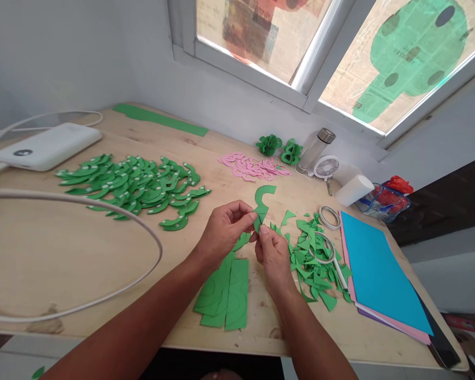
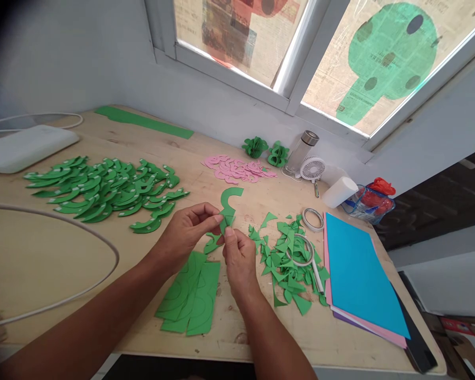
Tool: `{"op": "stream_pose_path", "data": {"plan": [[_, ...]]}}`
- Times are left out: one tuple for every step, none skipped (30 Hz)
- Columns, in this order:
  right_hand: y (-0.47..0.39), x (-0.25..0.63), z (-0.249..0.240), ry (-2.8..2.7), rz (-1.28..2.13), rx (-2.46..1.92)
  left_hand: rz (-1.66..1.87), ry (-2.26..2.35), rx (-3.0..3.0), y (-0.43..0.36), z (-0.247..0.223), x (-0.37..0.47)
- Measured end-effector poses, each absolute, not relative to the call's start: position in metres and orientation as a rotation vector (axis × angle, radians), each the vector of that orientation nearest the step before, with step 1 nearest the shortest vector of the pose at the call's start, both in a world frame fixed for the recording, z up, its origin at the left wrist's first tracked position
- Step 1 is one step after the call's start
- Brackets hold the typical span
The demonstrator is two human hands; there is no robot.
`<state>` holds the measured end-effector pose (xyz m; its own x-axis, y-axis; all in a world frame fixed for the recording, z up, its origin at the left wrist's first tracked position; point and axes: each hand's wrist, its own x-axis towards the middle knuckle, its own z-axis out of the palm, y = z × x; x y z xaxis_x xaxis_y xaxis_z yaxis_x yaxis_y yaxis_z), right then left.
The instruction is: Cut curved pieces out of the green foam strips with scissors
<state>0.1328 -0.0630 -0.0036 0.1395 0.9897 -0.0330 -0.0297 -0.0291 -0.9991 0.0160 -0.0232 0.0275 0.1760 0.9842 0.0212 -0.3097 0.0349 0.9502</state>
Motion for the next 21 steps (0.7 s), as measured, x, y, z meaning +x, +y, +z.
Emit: {"op": "stream_pose_path", "data": {"plan": [[-0.0629, 0.1327, -0.004, -1.066, 1.143, -1.271, 1.209, 0.847, 1.047, -0.023, 0.0274, 0.0161], [-0.0629, 0.1327, -0.0044, -1.064, 1.146, -1.266, 1.21, 0.841, 1.046, -0.0228, 0.0272, 0.0161], [-0.0628, 0.1328, -0.0048, -1.062, 1.149, -1.262, 1.209, 0.832, 1.046, -0.0225, 0.027, 0.0162], [-0.0628, 0.1328, -0.005, -1.062, 1.151, -1.259, 1.205, 0.823, 1.049, -0.0222, 0.0268, 0.0163], [-0.0627, 0.1328, -0.0052, -1.061, 1.15, -1.258, 1.199, 0.812, 1.054, -0.022, 0.0267, 0.0163], [-0.0627, 0.1328, -0.0051, -1.062, 1.147, -1.258, 1.193, 0.801, 1.06, -0.022, 0.0266, 0.0163], [-0.0627, 0.1328, -0.005, -1.064, 1.144, -1.259, 1.186, 0.79, 1.064, -0.022, 0.0266, 0.0162], [-0.0627, 0.1328, -0.0047, -1.066, 1.141, -1.26, 1.181, 0.781, 1.065, -0.0222, 0.0266, 0.0161], [-0.0628, 0.1329, -0.0044, -1.068, 1.138, -1.261, 1.177, 0.774, 1.065, -0.0224, 0.0267, 0.016], [-0.0629, 0.1329, -0.004, -1.072, 1.135, -1.261, 1.177, 0.771, 1.062, -0.0226, 0.0268, 0.0158], [-0.063, 0.1329, -0.0037, -1.075, 1.133, -1.26, 1.177, 0.769, 1.06, -0.0228, 0.0269, 0.0157], [-0.0631, 0.1328, -0.0034, -1.077, 1.133, -1.259, 1.177, 0.77, 1.057, -0.0229, 0.0269, 0.0156], [-0.0633, 0.1328, -0.0031, -1.077, 1.133, -1.257, 1.177, 0.774, 1.055, -0.0229, 0.0268, 0.0156], [-0.0635, 0.1328, -0.0029, -1.076, 1.134, -1.255, 1.176, 0.779, 1.051, -0.0228, 0.0266, 0.0156], [-0.0637, 0.1327, -0.0028, -1.075, 1.135, -1.253, 1.175, 0.783, 1.047, -0.0227, 0.0263, 0.0158], [-0.0639, 0.1326, -0.0027, -1.074, 1.136, -1.251, 1.174, 0.786, 1.042, -0.0226, 0.0259, 0.0159], [-0.064, 0.1326, -0.0027, -1.074, 1.137, -1.25, 1.172, 0.788, 1.037, -0.0225, 0.0256, 0.0161], [-0.0641, 0.1325, -0.0026, -1.076, 1.136, -1.25, 1.169, 0.788, 1.033, -0.0223, 0.0253, 0.0162], [-0.0642, 0.1324, -0.0026, -1.078, 1.136, -1.251, 1.166, 0.788, 1.031, -0.0222, 0.0251, 0.0164], [-0.0641, 0.1323, -0.0025, -1.08, 1.136, -1.253, 1.165, 0.788, 1.028, -0.0221, 0.025, 0.0164], [-0.0641, 0.1322, -0.0023, -1.08, 1.134, -1.255, 1.164, 0.789, 1.026, -0.022, 0.025, 0.0164]]}}
